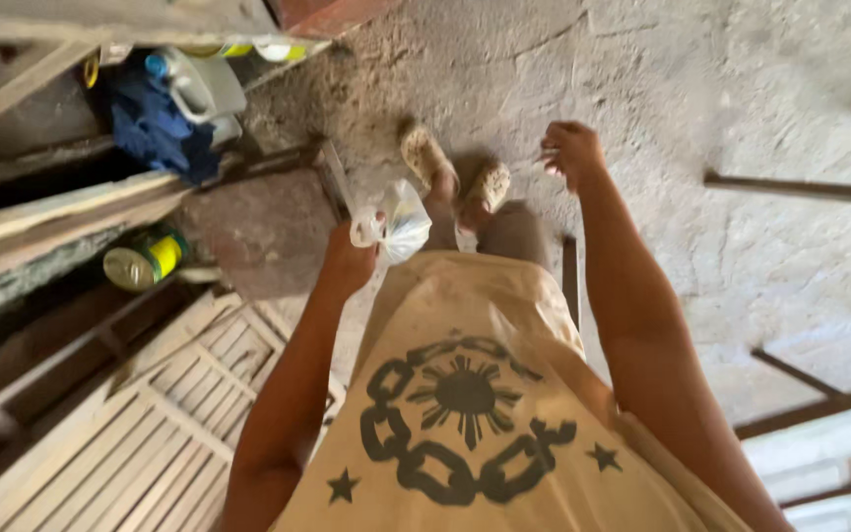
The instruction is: The person disassembles a brass door knob lock set on a wooden door panel lying on the workshop floor, using a screwdriver to unscrew and separate the knob, latch, and rose components. They then wrap the lock parts in a plastic bag, carry them across the workshop, and place the bag into a drawer.
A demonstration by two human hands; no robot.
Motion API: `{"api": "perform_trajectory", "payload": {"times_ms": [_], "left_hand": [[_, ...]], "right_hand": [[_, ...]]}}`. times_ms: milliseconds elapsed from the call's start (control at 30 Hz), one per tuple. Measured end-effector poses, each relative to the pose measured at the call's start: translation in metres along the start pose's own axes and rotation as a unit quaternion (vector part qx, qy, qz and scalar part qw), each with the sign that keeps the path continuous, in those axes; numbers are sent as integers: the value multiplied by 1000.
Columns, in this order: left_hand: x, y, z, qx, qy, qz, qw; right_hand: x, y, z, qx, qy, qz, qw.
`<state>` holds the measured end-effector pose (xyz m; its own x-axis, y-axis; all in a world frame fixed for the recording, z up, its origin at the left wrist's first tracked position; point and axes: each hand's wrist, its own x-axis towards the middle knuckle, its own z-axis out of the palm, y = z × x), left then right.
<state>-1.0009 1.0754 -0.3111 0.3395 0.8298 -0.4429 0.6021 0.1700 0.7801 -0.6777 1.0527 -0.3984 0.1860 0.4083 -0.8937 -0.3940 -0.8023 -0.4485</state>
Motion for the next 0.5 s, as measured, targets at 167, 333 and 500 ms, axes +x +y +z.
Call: {"api": "perform_trajectory", "payload": {"times_ms": [167, 333, 500], "left_hand": [[92, -36, 28, -50, -16, -93, 994], [152, -111, 89, -285, 95, -263, 917], [185, -196, 141, -507, 234, -403, 725]], "right_hand": [[101, -33, 46, 71, -55, 0, 996], [222, -38, 100, 63, -82, 41, 994], [359, -42, 139, 111, -86, 29, 990]]}}
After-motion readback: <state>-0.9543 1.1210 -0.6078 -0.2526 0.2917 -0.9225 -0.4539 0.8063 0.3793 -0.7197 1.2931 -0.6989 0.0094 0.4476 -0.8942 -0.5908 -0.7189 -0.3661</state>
